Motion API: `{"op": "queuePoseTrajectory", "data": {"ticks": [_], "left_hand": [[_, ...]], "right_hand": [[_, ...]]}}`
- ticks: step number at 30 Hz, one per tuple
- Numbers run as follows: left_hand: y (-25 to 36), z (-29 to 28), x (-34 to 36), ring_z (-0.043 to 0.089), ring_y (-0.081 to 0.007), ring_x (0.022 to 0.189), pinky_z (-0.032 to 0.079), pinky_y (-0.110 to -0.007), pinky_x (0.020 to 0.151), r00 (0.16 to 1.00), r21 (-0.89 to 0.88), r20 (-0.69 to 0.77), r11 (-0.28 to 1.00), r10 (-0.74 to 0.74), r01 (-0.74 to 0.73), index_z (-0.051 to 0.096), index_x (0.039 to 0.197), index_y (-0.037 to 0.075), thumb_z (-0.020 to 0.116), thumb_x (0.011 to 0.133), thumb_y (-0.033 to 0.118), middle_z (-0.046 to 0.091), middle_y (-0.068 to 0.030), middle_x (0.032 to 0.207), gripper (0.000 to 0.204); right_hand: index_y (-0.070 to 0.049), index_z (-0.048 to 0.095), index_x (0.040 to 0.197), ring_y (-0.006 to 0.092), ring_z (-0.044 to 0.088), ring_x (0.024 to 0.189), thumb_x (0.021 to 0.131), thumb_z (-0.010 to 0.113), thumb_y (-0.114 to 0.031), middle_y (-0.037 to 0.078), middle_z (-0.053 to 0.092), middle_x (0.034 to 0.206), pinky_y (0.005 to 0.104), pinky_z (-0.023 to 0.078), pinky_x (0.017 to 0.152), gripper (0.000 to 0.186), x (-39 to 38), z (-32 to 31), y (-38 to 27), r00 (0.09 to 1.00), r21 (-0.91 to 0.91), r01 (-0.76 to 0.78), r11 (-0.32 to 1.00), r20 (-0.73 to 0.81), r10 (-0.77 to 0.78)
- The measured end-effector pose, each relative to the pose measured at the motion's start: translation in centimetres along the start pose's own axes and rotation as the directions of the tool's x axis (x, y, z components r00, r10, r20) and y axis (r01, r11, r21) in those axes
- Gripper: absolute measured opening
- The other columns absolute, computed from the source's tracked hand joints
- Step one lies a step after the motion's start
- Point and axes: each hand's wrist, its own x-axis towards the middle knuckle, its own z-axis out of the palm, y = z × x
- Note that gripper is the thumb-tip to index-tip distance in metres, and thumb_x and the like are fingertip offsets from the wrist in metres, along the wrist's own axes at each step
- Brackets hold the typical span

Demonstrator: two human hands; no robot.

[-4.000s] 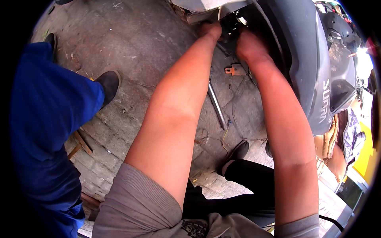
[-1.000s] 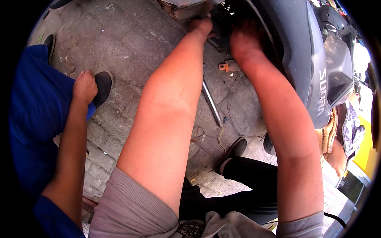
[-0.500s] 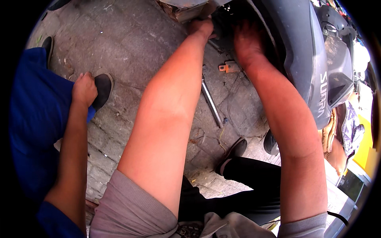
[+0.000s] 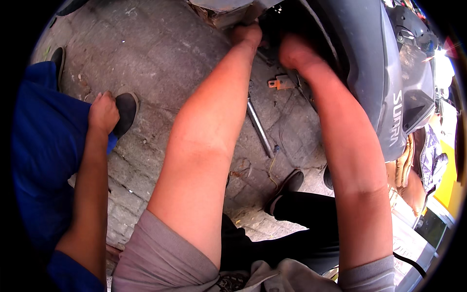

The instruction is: The person manipulates wires and electrical components on a motorcycle, using pliers to strip and connect wires and a screwdriver to work on a small circular part.

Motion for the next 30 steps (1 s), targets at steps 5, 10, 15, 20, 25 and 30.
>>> {"op": "queuePoseTrajectory", "data": {"ticks": [5, 10, 15, 20, 25, 30], "left_hand": [[0.4, -0.4, -0.3, 0.075, -0.0336, 0.091, 0.067, -0.044, 0.067, 1.0, -0.045, -0.025, 0.999, 0.007, -0.008, 0.06, 0.128, -0.007, 0.07, 0.099, 0.028, 0.07, -0.0202, 0.115, 0.047], [2.0, 0.8, -3.1, 0.074, -0.0358, 0.092, 0.066, -0.044, 0.068, 0.986, -0.015, -0.158, 0.999, -0.045, 0.043, 0.06, 0.128, -0.006, 0.076, 0.094, 0.032, 0.07, -0.0204, 0.118, 0.053], [1.9, 1.0, -5.7, 0.072, -0.0331, 0.102, 0.062, -0.048, 0.082, 0.981, -0.193, 0.15, 0.97, -0.121, 0.149, 0.062, 0.127, -0.002, 0.069, 0.099, 0.037, 0.07, -0.0191, 0.121, 0.049], [0.4, 0.3, -5.3, 0.07, -0.029, 0.11, 0.055, -0.049, 0.1, 0.733, -0.312, 0.671, 0.856, -0.109, 0.413, 0.063, 0.124, 0.002, 0.056, 0.104, 0.038, 0.071, -0.0159, 0.121, 0.042], [2.2, 1.3, -6.2, 0.071, -0.0295, 0.105, 0.059, -0.052, 0.091, 0.836, -0.142, 0.506, 0.935, -0.212, 0.324, 0.064, 0.121, 0.002, 0.057, 0.103, 0.03, 0.072, -0.0144, 0.117, 0.034], [5.0, 3.7, -8.1, 0.071, -0.0272, 0.086, 0.062, -0.044, 0.073, 0.92, 0.18, 0.329, 0.97, -0.215, 0.163, 0.066, 0.111, 0.006, 0.058, 0.1, 0.028, 0.072, -0.0124, 0.101, 0.026]], "right_hand": [[-0.004, 0.071, 0.124, 0.0365, 0.072, 0.108, 0.087, 0.061, -0.012, 0.022, 0.073, 0.119, 0.0436, 0.057, 0.091, 0.04, 1.3, 0.2, -0.1, 0.996, 0.23, 0.084, 0.97, 0.003, -0.087], [0.001, 0.066, 0.128, 0.0348, 0.069, 0.086, 0.081, 0.055, -0.008, 0.025, 0.072, 0.1, 0.0441, 0.052, 0.072, 0.049, -0.1, -0.4, 0.3, 0.998, 0.569, 0.025, 0.822, 0.027, -0.049], [0.0, 0.06, 0.136, 0.0385, 0.071, 0.099, 0.088, 0.055, -0.015, 0.027, 0.072, 0.115, 0.045, 0.056, 0.08, 0.051, 1.1, 2.1, 1.2, 0.989, 0.504, 0.13, 0.854, -0.126, -0.077], [0.001, 0.066, 0.125, 0.0375, 0.074, 0.09, 0.09, 0.054, -0.018, 0.023, 0.074, 0.112, 0.0473, 0.055, 0.071, 0.041, 1.8, 1.6, 0.6, 0.993, 0.436, 0.117, 0.892, -0.037, -0.112], [-0.002, 0.068, 0.1, 0.0267, 0.062, 0.067, 0.09, 0.054, -0.017, 0.013, 0.067, 0.081, 0.0428, 0.049, 0.057, 0.023, 2.0, 2.7, 0.9, 0.996, 0.64, -0.079, 0.764, 0.028, 0.08], [-0.009, 0.052, 0.076, 0.0107, 0.039, 0.046, 0.088, 0.054, -0.007, 0.001, 0.045, 0.061, 0.0246, 0.032, 0.039, 0.012, 0.1, 1.5, 2.3, 0.962, 0.965, -0.26, -0.022, 0.257, -0.096]]}}
